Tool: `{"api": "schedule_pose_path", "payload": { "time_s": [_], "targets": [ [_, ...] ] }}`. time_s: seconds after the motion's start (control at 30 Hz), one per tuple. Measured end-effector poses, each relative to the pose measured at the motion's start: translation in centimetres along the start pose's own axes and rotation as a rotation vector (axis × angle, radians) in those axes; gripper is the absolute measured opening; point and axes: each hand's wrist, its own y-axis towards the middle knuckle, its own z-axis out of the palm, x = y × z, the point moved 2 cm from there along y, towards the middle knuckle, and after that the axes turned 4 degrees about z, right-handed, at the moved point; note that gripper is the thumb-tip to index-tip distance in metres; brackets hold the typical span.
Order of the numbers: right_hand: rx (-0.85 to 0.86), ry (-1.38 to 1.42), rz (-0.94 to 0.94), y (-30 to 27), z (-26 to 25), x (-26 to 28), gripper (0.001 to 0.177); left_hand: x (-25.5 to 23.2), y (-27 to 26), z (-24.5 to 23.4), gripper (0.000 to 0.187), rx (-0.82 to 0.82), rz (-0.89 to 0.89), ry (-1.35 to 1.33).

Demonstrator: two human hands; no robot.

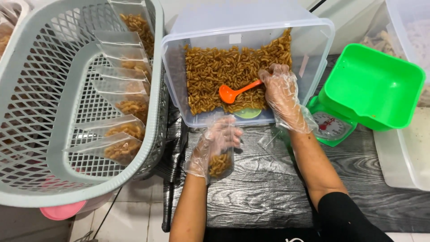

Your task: Scooping dried mealworms from a large plastic container into small individual plastic bags using a small orange scoop.

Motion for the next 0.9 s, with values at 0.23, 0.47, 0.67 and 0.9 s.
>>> {"api": "schedule_pose_path", "payload": {
  "time_s": [0.23,0.47,0.67,0.9],
  "targets": [
    [0.077,0.128,-0.037,0.9,-4.5,0.2,0.012,-0.1,-0.3,-0.2,0.112,-0.052,-0.032,0.012],
    [0.233,0.978,0.164,1.5,-7.3,2.4,0.021,0.1,-0.2,-0.3,0.113,-0.052,-0.028,0.060],
    [0.162,1.528,0.449,0.7,-3.9,6.1,0.019,0.0,0.1,0.0,0.115,-0.025,-0.032,0.037],
    [0.174,1.701,0.769,0.7,-4.7,8.6,0.017,0.0,-0.1,1.1,0.114,0.012,-0.028,0.034]
  ]
}}
